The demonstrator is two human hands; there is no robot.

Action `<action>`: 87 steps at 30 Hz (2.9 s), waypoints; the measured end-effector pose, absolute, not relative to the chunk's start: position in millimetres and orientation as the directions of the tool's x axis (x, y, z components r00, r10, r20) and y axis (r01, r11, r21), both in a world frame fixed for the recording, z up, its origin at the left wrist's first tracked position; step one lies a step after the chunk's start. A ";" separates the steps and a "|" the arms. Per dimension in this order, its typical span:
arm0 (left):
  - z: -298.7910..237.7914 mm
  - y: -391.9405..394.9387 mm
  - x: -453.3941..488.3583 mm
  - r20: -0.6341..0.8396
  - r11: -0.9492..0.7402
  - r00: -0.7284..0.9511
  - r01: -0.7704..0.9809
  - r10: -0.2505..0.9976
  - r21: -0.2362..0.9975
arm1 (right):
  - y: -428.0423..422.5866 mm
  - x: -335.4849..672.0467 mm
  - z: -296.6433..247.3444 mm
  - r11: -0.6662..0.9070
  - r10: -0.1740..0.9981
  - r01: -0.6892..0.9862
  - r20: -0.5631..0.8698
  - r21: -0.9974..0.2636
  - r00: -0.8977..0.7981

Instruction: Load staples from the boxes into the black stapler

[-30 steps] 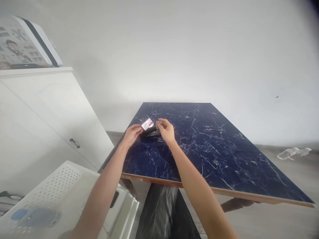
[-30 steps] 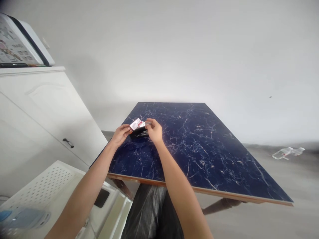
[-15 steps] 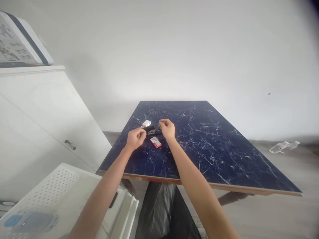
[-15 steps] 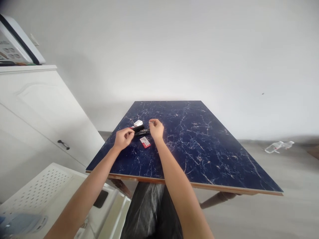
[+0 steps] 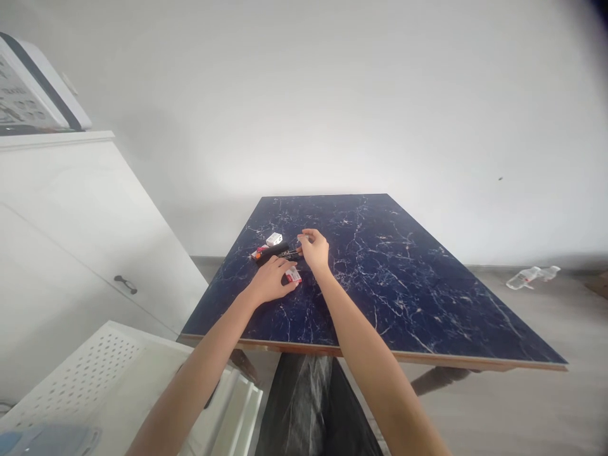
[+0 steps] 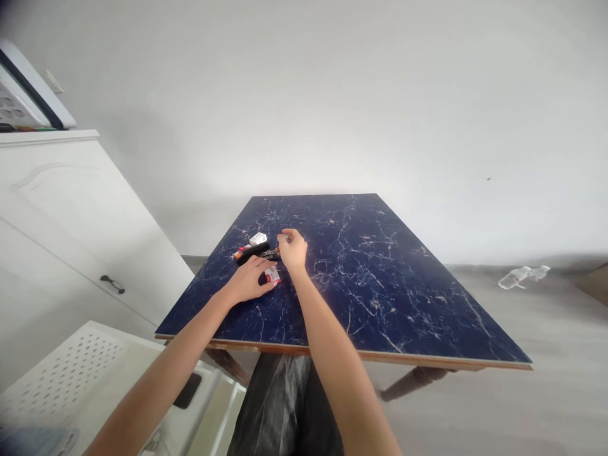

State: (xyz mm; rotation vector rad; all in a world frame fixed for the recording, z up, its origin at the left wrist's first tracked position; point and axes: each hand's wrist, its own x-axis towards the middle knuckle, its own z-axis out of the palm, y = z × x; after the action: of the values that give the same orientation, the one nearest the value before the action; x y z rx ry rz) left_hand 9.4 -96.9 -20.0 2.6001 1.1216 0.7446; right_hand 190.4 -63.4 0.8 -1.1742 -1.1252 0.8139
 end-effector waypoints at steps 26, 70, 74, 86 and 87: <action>-16.2 -77.2 -4.8 0.339 -0.360 0.195 0.087 0.921 0.929 | -55.9 170.2 -4.9 -0.052 0.997 -0.277 -0.034 -0.959 -0.071; -12.3 -70.7 -12.5 0.178 -0.165 0.071 -0.158 0.981 0.973 | -74.7 199.4 -27.6 0.161 0.949 -0.421 0.024 -0.893 0.313; -15.5 -68.8 -11.8 0.222 -0.217 0.061 -0.078 0.973 0.973 | -80.9 197.4 -15.3 0.254 0.956 -0.441 0.154 -0.861 0.251; -13.5 -72.1 -10.2 0.184 -0.175 0.146 -0.070 0.972 0.982 | -95.0 193.8 -5.4 0.385 0.859 0.147 0.412 -0.911 0.306; -13.9 -72.5 -9.3 0.178 -0.168 0.147 -0.076 0.973 0.983 | -95.6 193.6 -4.8 0.397 0.858 0.136 0.420 -0.908 0.297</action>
State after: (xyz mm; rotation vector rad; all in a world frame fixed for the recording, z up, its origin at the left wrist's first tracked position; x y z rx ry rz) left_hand -9.3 -72.5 -13.9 1.3565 0.9608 1.2474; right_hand 193.6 -95.6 -4.8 -1.0763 -1.1901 0.6296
